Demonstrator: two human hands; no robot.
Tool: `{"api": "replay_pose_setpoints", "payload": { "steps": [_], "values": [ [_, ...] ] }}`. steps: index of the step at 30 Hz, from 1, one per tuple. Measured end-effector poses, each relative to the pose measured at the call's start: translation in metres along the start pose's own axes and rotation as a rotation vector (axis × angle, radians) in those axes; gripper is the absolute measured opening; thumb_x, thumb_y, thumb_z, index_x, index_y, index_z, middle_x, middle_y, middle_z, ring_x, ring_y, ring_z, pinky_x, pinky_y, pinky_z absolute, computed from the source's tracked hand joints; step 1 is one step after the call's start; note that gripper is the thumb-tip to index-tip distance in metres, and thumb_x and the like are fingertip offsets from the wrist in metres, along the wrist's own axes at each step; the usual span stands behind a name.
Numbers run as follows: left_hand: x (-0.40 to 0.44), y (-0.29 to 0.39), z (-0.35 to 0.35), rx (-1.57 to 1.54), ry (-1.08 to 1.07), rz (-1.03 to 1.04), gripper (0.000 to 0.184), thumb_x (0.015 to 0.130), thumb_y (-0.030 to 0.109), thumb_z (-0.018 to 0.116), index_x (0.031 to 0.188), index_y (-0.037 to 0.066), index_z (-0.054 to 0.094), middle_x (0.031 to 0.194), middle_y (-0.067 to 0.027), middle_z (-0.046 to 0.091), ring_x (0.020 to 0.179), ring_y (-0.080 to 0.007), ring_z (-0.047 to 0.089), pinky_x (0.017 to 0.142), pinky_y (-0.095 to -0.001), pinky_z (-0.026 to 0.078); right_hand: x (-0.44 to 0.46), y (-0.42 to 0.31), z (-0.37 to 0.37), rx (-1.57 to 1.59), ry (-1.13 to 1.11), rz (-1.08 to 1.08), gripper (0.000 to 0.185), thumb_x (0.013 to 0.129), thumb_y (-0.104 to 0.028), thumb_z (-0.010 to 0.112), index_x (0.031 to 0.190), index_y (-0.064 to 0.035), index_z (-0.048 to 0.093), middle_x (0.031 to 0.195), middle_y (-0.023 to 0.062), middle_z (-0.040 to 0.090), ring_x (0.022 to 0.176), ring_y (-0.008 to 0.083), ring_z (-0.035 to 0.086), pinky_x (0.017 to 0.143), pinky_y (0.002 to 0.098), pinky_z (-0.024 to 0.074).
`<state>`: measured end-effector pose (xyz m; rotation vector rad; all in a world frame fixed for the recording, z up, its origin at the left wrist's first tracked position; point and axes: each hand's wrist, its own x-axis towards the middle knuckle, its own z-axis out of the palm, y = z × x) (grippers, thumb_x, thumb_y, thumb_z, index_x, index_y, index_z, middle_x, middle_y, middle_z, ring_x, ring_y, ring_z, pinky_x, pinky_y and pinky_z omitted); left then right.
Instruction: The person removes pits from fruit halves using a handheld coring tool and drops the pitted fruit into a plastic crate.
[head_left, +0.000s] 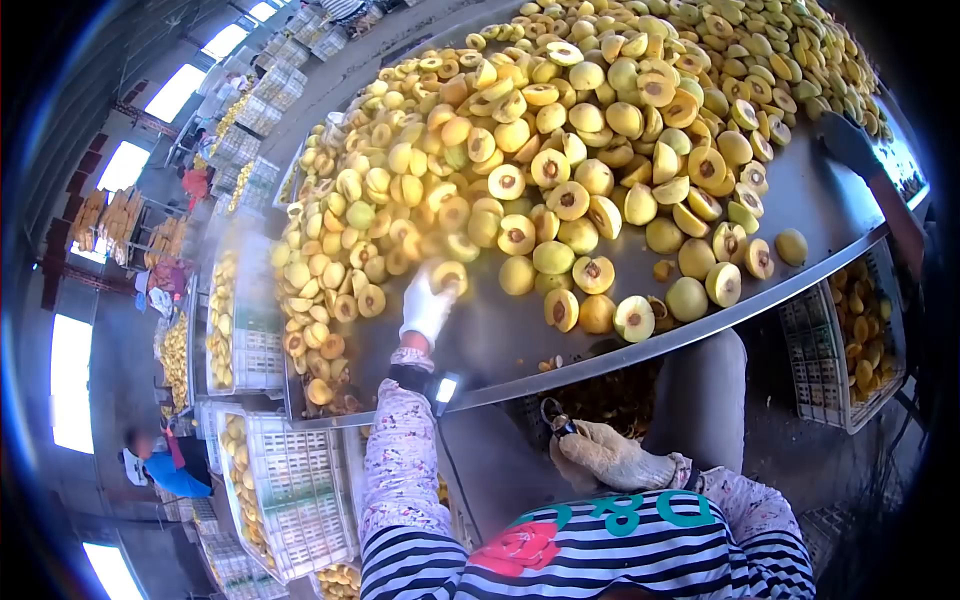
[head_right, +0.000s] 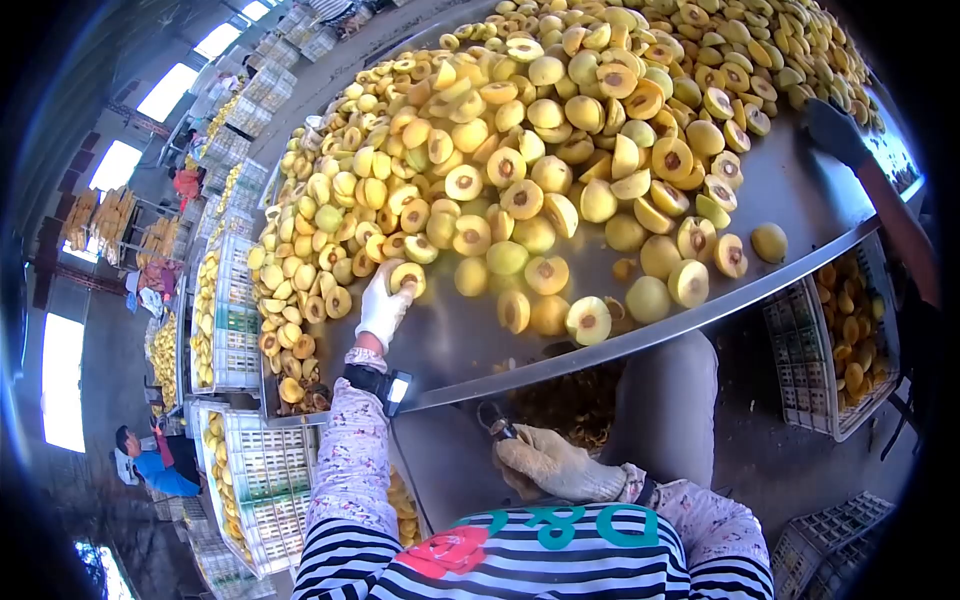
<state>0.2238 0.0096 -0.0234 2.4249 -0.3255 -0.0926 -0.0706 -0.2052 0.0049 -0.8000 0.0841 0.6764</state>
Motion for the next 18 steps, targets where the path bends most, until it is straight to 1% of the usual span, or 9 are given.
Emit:
{"api": "replay_pose_setpoints", "payload": {
  "steps": [1,3,6,8,9,10,11,13,18],
  "values": [
    [0.004,-0.006,0.010,-0.141,-0.092,0.076,0.034,0.084,0.002,0.067,0.116,0.002,0.057,0.102,-0.0069,0.065,0.089,-0.0110,0.061,0.084,-0.0285,0.052,0.002,0.003,-0.001,-0.020,0.015,-0.019,0.025,0.103,-0.035,0.055,0.096,-0.0115,0.049,0.070,-0.0018,0.046,0.057,0.0073,0.039,0.050,0.0230,0.0342],
    [-0.027,0.010,0.019,-0.301,-0.198,0.081,0.029,0.080,0.007,0.072,0.106,0.003,0.061,0.099,-0.0086,0.067,0.091,-0.0165,0.064,0.083,-0.0303,0.053,0.009,0.010,-0.001,-0.025,0.041,-0.091,0.026,0.104,-0.036,0.054,0.097,-0.0110,0.050,0.069,-0.0019,0.047,0.057,0.0077,0.040,0.050,0.0239,0.0332],
    [-0.102,0.071,0.014,-0.744,-0.288,0.104,0.031,0.080,-0.002,0.065,0.109,0.002,0.055,0.104,-0.0078,0.062,0.094,-0.0147,0.061,0.086,-0.0292,0.051,0.010,0.012,0.002,-0.041,0.067,-0.150,0.026,0.103,-0.035,0.055,0.098,-0.0095,0.052,0.069,-0.0024,0.046,0.059,0.0088,0.041,0.052,0.0254,0.0334],
    [-0.149,0.102,0.009,-0.936,-0.354,0.015,0.031,0.082,-0.004,0.057,0.112,0.002,0.052,0.106,-0.0103,0.061,0.093,-0.0146,0.061,0.085,-0.0287,0.051,0.012,0.014,0.002,-0.224,0.113,-0.145,0.028,0.102,-0.035,0.056,0.101,-0.0067,0.054,0.072,-0.0008,0.048,0.063,0.0108,0.045,0.056,0.0272,0.0373],
    [-0.169,0.101,0.014,-1.174,-0.366,-0.127,0.023,0.087,0.001,0.055,0.110,0.004,0.053,0.109,-0.0115,0.062,0.096,-0.0192,0.062,0.090,-0.0335,0.053,0.012,0.015,0.004,-0.321,0.129,-0.141,0.030,0.102,-0.035,0.057,0.102,-0.0053,0.055,0.073,0.0000,0.049,0.065,0.0119,0.046,0.058,0.0281,0.0393],
    [-0.180,0.109,0.026,-1.356,-0.280,-0.201,0.017,0.091,0.009,0.055,0.107,0.005,0.056,0.109,-0.0116,0.062,0.100,-0.0224,0.062,0.092,-0.0377,0.053,0.013,0.015,0.009,-0.509,0.217,-0.176,0.037,0.101,-0.037,0.058,0.107,-0.0007,0.058,0.079,0.0039,0.057,0.073,0.0152,0.052,0.067,0.0320,0.0451],
    [-0.189,0.116,0.034,-1.535,-0.183,-0.271,0.015,0.094,0.018,0.056,0.104,0.006,0.058,0.108,-0.0116,0.062,0.103,-0.0256,0.061,0.095,-0.0418,0.053,0.015,0.017,0.011,-0.494,0.242,-0.180,0.039,0.101,-0.039,0.057,0.109,-0.0001,0.058,0.081,0.0055,0.058,0.075,0.0163,0.054,0.069,0.0329,0.0461],
    [-0.199,0.105,0.040,-1.750,-0.161,-0.359,0.016,0.101,0.023,0.054,0.104,0.008,0.060,0.109,-0.0107,0.063,0.107,-0.0280,0.060,0.099,-0.0479,0.052,0.019,0.024,0.013,-0.467,0.284,-0.189,0.044,0.101,-0.042,0.056,0.112,0.0011,0.059,0.085,0.0088,0.062,0.077,0.0185,0.056,0.073,0.0349,0.0482],
    [-0.208,0.092,0.046,-1.676,-0.026,-0.363,0.026,0.103,0.029,0.053,0.104,0.004,0.061,0.108,-0.0106,0.063,0.104,-0.0255,0.061,0.097,-0.0438,0.053,0.031,0.044,0.018,-0.586,0.358,-0.159,0.047,0.101,-0.044,0.056,0.116,0.0011,0.059,0.095,0.0110,0.066,0.085,0.0188,0.060,0.079,0.0340,0.0496]
  ]
}}
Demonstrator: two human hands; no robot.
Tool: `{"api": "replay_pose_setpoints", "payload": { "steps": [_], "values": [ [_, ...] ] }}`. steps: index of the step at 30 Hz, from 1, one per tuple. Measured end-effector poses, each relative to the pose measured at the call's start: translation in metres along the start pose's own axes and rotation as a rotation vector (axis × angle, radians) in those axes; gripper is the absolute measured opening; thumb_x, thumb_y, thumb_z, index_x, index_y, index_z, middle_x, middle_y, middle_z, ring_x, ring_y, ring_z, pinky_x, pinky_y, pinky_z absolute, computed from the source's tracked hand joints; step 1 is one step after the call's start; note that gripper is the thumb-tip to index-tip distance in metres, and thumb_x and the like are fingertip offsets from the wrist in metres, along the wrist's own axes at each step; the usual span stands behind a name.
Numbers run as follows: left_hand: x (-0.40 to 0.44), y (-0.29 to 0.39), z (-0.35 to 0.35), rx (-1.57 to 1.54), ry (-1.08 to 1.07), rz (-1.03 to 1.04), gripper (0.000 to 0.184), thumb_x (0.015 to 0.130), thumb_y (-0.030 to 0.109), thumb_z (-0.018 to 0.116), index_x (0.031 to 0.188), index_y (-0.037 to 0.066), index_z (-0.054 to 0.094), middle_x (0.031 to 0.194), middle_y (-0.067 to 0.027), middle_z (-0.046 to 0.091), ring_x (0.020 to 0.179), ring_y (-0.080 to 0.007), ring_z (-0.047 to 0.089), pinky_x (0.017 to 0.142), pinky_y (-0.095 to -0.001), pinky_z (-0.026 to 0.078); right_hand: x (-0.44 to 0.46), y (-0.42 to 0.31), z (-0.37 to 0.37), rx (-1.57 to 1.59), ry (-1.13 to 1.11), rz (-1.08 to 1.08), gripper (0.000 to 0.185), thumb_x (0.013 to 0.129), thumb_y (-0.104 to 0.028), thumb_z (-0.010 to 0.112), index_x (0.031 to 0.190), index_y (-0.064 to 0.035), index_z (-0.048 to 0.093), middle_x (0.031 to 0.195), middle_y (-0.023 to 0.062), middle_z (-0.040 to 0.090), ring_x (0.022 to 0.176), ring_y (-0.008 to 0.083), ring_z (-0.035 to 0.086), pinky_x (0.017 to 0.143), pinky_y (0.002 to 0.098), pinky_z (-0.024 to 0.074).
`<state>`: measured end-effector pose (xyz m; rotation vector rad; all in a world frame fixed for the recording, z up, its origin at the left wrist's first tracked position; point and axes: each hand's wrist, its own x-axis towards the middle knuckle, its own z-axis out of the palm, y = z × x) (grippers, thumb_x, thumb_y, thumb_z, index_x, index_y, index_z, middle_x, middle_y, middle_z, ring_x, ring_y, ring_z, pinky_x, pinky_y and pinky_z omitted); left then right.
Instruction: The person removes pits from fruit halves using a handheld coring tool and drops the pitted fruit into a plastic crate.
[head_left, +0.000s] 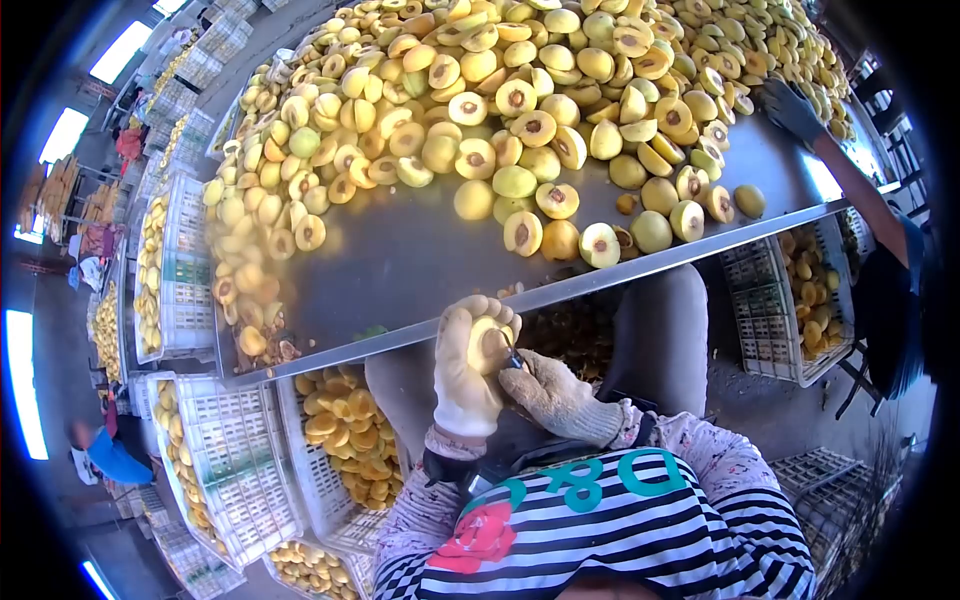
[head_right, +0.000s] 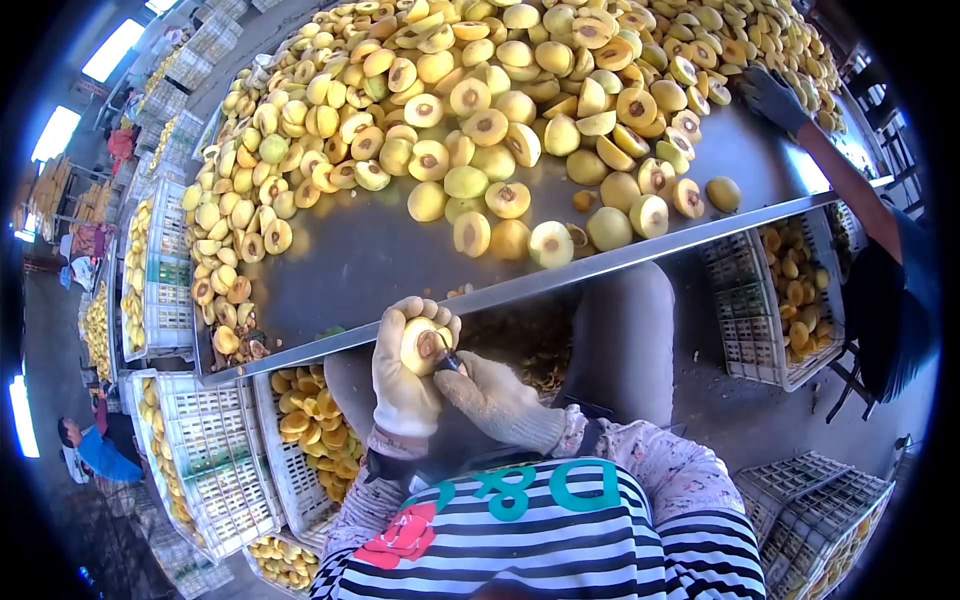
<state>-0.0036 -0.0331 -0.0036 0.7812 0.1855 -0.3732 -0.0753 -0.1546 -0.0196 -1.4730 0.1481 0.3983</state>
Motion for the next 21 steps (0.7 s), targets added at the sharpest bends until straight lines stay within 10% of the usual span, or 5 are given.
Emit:
{"api": "replay_pose_setpoints", "payload": {
  "steps": [12,16,21],
  "values": [
    [-0.016,0.032,-0.002,0.241,-0.003,-0.022,0.024,0.101,0.019,0.058,0.096,-0.001,0.069,0.101,-0.0136,0.070,0.091,-0.0254,0.069,0.086,-0.0404,0.059,0.004,-0.010,0.013,-0.024,-0.164,-0.069,0.047,0.101,-0.047,0.057,0.110,-0.0012,0.060,0.091,0.0053,0.062,0.083,0.0152,0.054,0.077,0.0323,0.0477],
    [-0.025,0.022,0.004,0.257,-0.024,0.314,0.022,0.100,0.021,0.061,0.101,0.000,0.070,0.101,-0.0118,0.070,0.089,-0.0226,0.069,0.087,-0.0400,0.059,0.003,-0.015,0.018,-0.001,-0.199,-0.073,0.042,0.100,-0.042,0.058,0.110,-0.0014,0.061,0.092,0.0061,0.064,0.085,0.0160,0.057,0.078,0.0322,0.0482],
    [-0.020,0.039,0.006,0.122,-0.075,0.014,0.020,0.098,0.008,0.060,0.112,0.000,0.070,0.088,-0.0072,0.072,0.079,-0.0191,0.069,0.071,-0.0278,0.057,0.000,-0.022,0.010,-0.152,-0.222,-0.050,0.041,0.100,-0.044,0.057,0.110,-0.0043,0.061,0.088,0.0050,0.061,0.083,0.0152,0.056,0.077,0.0324,0.0482]
  ]
}}
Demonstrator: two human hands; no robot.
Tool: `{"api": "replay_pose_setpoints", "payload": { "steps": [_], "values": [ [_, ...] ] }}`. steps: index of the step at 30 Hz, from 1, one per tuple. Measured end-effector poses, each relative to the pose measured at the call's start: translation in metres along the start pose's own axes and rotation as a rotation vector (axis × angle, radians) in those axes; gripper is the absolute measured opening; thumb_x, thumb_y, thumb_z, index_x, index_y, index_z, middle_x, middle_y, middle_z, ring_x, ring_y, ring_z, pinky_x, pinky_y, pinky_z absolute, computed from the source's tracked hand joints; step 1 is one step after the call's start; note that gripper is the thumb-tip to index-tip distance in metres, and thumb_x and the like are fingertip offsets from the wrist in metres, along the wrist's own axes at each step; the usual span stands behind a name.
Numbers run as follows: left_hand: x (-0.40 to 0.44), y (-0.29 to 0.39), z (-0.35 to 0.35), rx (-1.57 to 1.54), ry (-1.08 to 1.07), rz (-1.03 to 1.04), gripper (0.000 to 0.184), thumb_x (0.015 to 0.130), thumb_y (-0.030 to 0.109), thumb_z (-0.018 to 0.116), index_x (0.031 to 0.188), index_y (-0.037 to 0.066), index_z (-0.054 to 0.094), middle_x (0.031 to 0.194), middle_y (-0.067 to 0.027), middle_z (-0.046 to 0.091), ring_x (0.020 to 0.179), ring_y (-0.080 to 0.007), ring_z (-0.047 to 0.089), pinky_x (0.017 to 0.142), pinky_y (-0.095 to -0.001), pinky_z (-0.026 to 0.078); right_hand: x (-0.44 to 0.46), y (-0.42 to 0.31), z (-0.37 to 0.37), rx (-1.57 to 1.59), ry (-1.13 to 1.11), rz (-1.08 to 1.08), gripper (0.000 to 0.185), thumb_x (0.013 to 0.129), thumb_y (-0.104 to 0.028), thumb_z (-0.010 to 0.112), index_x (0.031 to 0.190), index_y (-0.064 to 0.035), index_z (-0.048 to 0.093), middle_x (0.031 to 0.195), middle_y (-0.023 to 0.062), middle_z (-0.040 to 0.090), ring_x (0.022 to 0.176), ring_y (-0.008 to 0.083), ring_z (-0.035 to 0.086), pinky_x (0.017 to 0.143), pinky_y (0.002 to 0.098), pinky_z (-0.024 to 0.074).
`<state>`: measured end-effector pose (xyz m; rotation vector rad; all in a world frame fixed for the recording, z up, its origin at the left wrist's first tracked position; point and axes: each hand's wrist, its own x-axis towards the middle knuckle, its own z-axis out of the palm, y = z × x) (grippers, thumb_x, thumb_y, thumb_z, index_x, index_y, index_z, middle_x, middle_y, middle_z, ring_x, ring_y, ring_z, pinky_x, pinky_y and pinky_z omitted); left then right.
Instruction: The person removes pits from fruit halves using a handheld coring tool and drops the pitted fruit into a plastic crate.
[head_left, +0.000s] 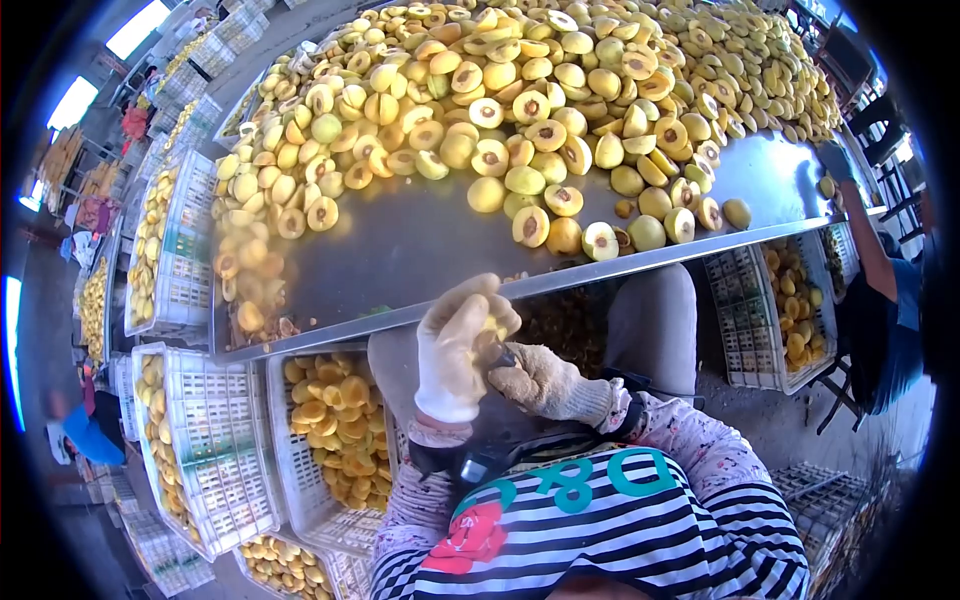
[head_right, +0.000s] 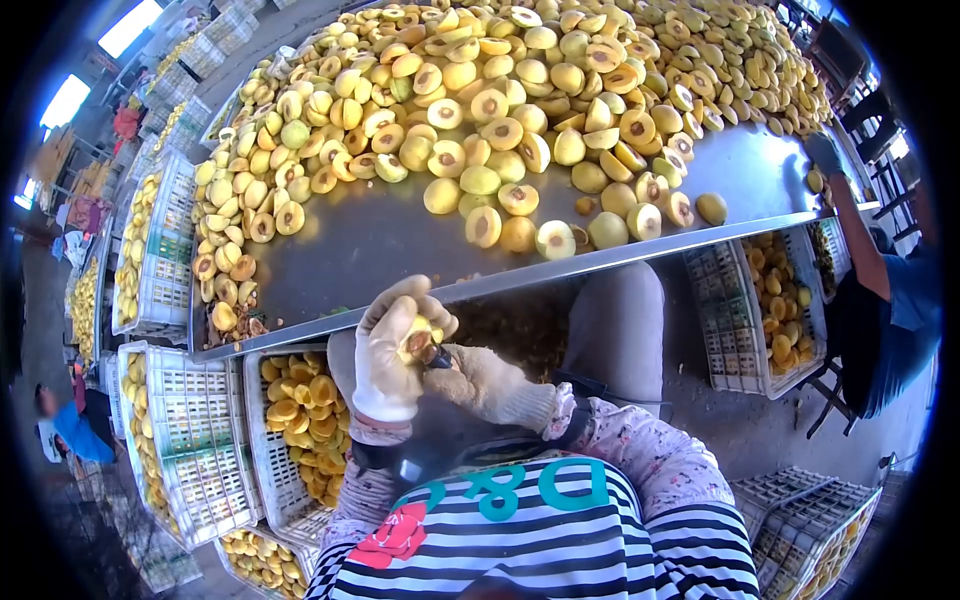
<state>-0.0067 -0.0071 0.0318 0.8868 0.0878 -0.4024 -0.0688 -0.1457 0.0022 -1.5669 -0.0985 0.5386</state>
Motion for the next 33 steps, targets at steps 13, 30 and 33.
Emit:
{"api": "replay_pose_setpoints", "payload": {
  "steps": [13,30,33],
  "values": [
    [0.023,0.020,-0.015,0.348,-0.495,-0.409,0.027,0.090,0.014,0.066,0.107,-0.006,0.072,0.085,-0.0137,0.073,0.078,-0.0203,0.070,0.073,-0.0294,0.056,-0.019,0.019,0.003,0.509,-0.266,0.184,0.045,0.101,-0.054,0.053,0.081,-0.0142,0.051,0.063,-0.0043,0.043,0.052,0.0092,0.038,0.046,0.0260,0.0327],
    [0.026,-0.023,-0.034,-0.100,-0.237,-0.094,0.031,0.103,0.019,0.048,0.115,-0.004,0.066,0.087,-0.0105,0.068,0.080,-0.0251,0.066,0.078,-0.0410,0.059,-0.004,0.018,0.007,1.179,-0.528,0.354,0.053,0.096,-0.067,0.050,0.084,-0.0151,0.047,0.056,-0.0072,0.036,0.039,0.0052,0.029,0.036,0.0214,0.0259],
    [0.031,-0.035,-0.033,-0.093,-0.152,0.036,0.031,0.102,0.017,0.047,0.112,-0.005,0.067,0.086,-0.0109,0.069,0.078,-0.0256,0.067,0.077,-0.0409,0.059,-0.013,0.024,0.009,1.396,-0.740,0.232,0.053,0.093,-0.066,0.055,0.081,-0.0149,0.050,0.053,-0.0066,0.043,0.039,0.0066,0.039,0.037,0.0228,0.0332]
  ]
}}
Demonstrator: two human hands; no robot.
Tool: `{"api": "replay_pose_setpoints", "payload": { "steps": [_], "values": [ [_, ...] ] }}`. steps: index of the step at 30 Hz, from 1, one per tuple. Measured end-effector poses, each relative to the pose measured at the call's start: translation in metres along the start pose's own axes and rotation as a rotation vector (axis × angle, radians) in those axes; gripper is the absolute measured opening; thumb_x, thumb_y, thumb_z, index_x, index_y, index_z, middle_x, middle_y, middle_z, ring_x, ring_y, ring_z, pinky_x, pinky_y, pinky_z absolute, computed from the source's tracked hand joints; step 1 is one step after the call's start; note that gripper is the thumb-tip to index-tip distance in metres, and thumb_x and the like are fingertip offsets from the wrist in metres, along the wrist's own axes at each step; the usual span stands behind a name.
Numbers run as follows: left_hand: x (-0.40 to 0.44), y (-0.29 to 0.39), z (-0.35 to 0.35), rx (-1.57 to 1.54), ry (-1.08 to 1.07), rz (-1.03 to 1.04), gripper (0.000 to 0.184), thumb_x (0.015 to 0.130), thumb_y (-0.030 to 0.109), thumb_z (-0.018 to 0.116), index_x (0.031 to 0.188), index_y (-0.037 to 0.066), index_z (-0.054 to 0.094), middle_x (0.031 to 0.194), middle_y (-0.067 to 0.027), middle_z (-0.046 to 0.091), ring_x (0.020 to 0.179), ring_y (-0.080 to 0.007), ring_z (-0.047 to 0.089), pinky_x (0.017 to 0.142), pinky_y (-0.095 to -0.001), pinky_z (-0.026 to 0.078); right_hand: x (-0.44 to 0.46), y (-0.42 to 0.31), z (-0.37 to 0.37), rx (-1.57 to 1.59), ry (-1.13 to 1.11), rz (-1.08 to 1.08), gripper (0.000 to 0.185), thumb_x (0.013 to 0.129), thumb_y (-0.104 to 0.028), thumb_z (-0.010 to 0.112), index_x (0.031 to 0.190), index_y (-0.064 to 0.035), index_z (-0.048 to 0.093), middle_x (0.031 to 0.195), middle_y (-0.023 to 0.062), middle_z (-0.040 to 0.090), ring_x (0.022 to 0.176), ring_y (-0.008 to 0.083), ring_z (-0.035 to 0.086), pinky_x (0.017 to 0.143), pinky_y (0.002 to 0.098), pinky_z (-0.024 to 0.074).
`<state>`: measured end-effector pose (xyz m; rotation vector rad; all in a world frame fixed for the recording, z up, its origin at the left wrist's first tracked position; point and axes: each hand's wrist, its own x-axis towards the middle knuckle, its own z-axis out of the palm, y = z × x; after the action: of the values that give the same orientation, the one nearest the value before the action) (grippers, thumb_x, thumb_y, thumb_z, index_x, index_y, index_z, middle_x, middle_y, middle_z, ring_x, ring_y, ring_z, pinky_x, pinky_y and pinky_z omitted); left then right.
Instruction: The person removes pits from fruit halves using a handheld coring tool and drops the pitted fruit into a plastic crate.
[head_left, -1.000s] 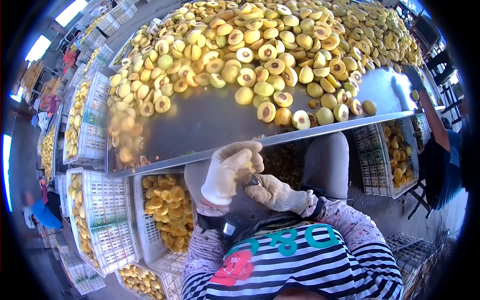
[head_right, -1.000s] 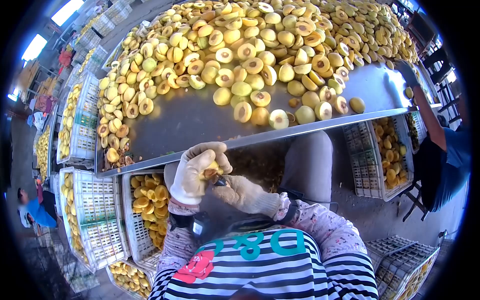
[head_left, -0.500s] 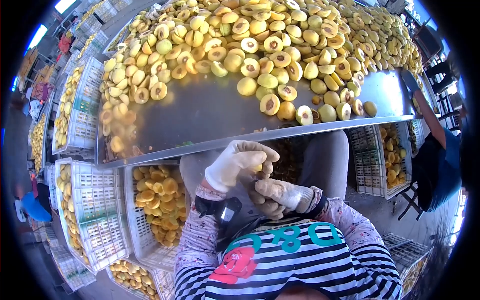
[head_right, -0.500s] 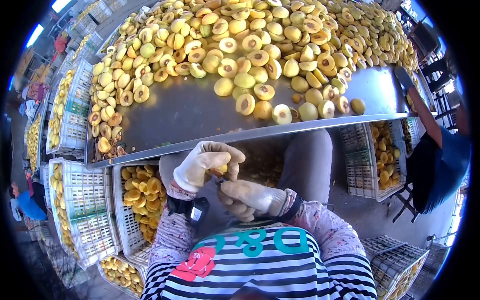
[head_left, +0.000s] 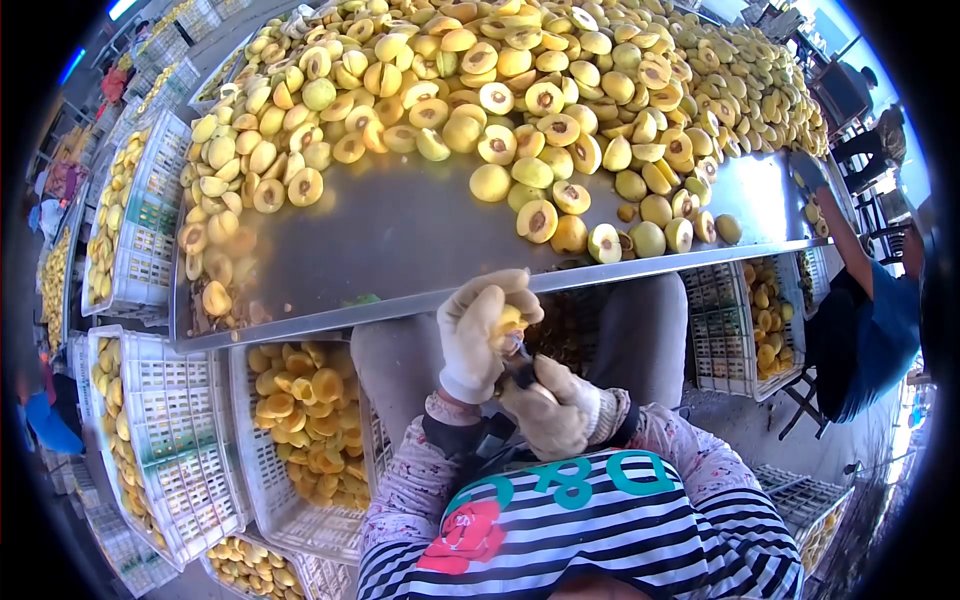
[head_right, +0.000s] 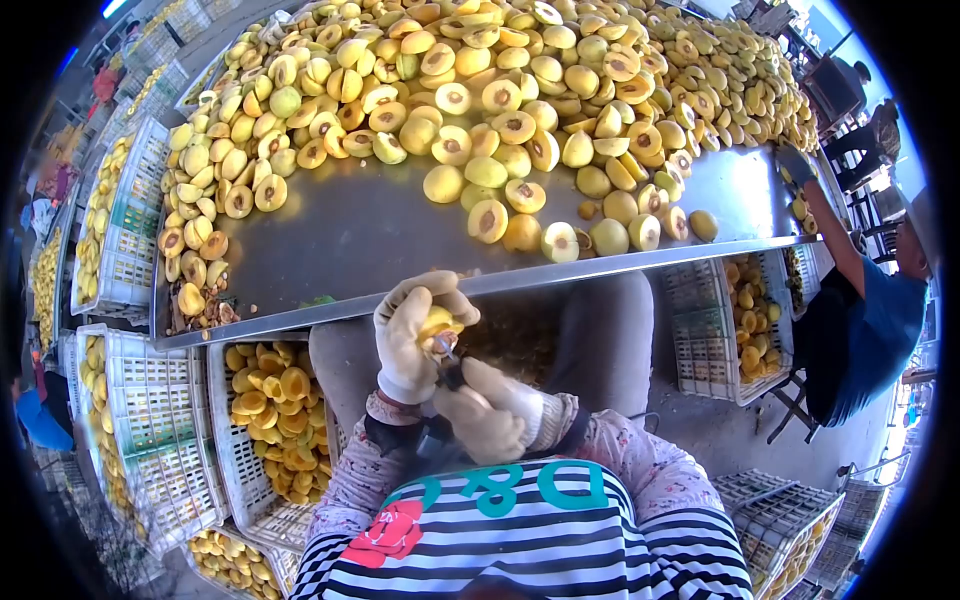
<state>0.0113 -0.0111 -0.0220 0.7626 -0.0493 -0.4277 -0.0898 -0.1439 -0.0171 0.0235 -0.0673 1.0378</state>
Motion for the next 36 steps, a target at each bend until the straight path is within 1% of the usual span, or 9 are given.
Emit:
{"api": "replay_pose_setpoints", "payload": {
  "steps": [3,6,8,10,15,21,27,28,36],
  "values": [
    [-0.006,0.014,-0.004,-0.029,0.172,0.021,0.030,0.102,0.016,0.047,0.109,-0.006,0.067,0.085,-0.0122,0.069,0.075,-0.0261,0.068,0.077,-0.0403,0.059,-0.004,-0.005,0.010,0.097,-0.184,0.087,0.050,0.095,-0.060,0.058,0.082,-0.0122,0.051,0.055,-0.0050,0.046,0.040,0.0058,0.040,0.037,0.0220,0.0336],
    [-0.042,0.055,-0.004,0.306,0.155,0.169,0.029,0.102,0.013,0.047,0.110,-0.006,0.067,0.087,-0.0131,0.070,0.077,-0.0236,0.069,0.078,-0.0353,0.058,-0.009,-0.005,0.013,-0.296,0.576,-0.129,0.054,0.097,-0.068,0.046,0.084,-0.0157,0.050,0.056,-0.0049,0.037,0.041,0.0074,0.032,0.041,0.0253,0.0330],
    [-0.060,0.083,-0.022,0.830,0.326,0.278,0.024,0.098,0.012,0.053,0.105,-0.003,0.070,0.092,-0.0148,0.073,0.079,-0.0221,0.070,0.078,-0.0302,0.056,-0.014,-0.006,0.003,-0.321,0.633,-0.124,0.051,0.099,-0.066,0.046,0.081,-0.0176,0.047,0.062,-0.0048,0.036,0.048,0.0079,0.031,0.046,0.0241,0.0309],
    [-0.069,0.116,-0.063,2.282,0.248,0.528,0.023,0.085,0.007,0.063,0.105,0.003,0.074,0.111,-0.0130,0.071,0.110,-0.0317,0.063,0.097,-0.0411,0.050,-0.018,-0.007,0.006,-0.297,0.658,-0.157,0.048,0.101,-0.061,0.046,0.082,-0.0171,0.048,0.062,-0.0041,0.037,0.049,0.0088,0.032,0.047,0.0250,0.0314],
    [-0.012,0.092,0.030,1.577,-0.074,0.529,0.028,0.093,0.010,0.061,0.120,0.007,0.068,0.125,-0.0162,0.065,0.114,-0.0379,0.062,0.099,-0.0418,0.050,-0.025,-0.013,0.017,-0.377,0.701,-0.361,0.045,0.104,-0.054,0.045,0.090,-0.0115,0.050,0.062,0.0009,0.042,0.048,0.0114,0.036,0.048,0.0281,0.0363],
    [0.120,-0.003,0.042,1.922,-0.493,0.436,0.038,0.085,0.007,0.062,0.123,0.007,0.065,0.144,-0.0173,0.052,0.119,-0.0313,0.061,0.099,-0.0388,0.051,-0.076,-0.016,0.037,-0.472,0.646,-0.550,0.045,0.103,-0.054,0.047,0.092,-0.0109,0.050,0.063,0.0014,0.044,0.048,0.0117,0.040,0.049,0.0291,0.0384],
    [0.118,-0.005,0.058,1.708,-0.163,0.022,0.030,0.079,0.005,0.072,0.107,0.004,0.065,0.111,-0.0112,0.067,0.087,-0.0248,0.069,0.078,-0.0300,0.057,-0.092,-0.021,0.039,-0.519,0.634,-0.580,0.039,0.104,-0.045,0.050,0.091,-0.0087,0.049,0.064,0.0022,0.046,0.048,0.0122,0.040,0.047,0.0277,0.0379],
    [0.104,-0.002,0.056,1.094,-0.086,-0.079,0.027,0.082,0.006,0.073,0.107,0.002,0.064,0.098,-0.0077,0.070,0.080,-0.0206,0.069,0.074,-0.0300,0.058,-0.088,-0.022,0.039,-0.542,0.637,-0.535,0.035,0.103,-0.041,0.051,0.090,-0.0085,0.048,0.065,0.0020,0.046,0.049,0.0122,0.040,0.046,0.0273,0.0363],
    [0.000,0.003,0.055,-0.011,0.176,-0.219,0.021,0.100,0.024,0.058,0.100,0.004,0.063,0.111,-0.0162,0.066,0.104,-0.0285,0.064,0.099,-0.0489,0.055,-0.030,-0.030,0.024,-0.958,0.696,-0.356,0.040,0.102,-0.047,0.053,0.105,-0.0074,0.057,0.072,0.0001,0.054,0.056,0.0097,0.048,0.051,0.0254,0.0397]
  ]
}}
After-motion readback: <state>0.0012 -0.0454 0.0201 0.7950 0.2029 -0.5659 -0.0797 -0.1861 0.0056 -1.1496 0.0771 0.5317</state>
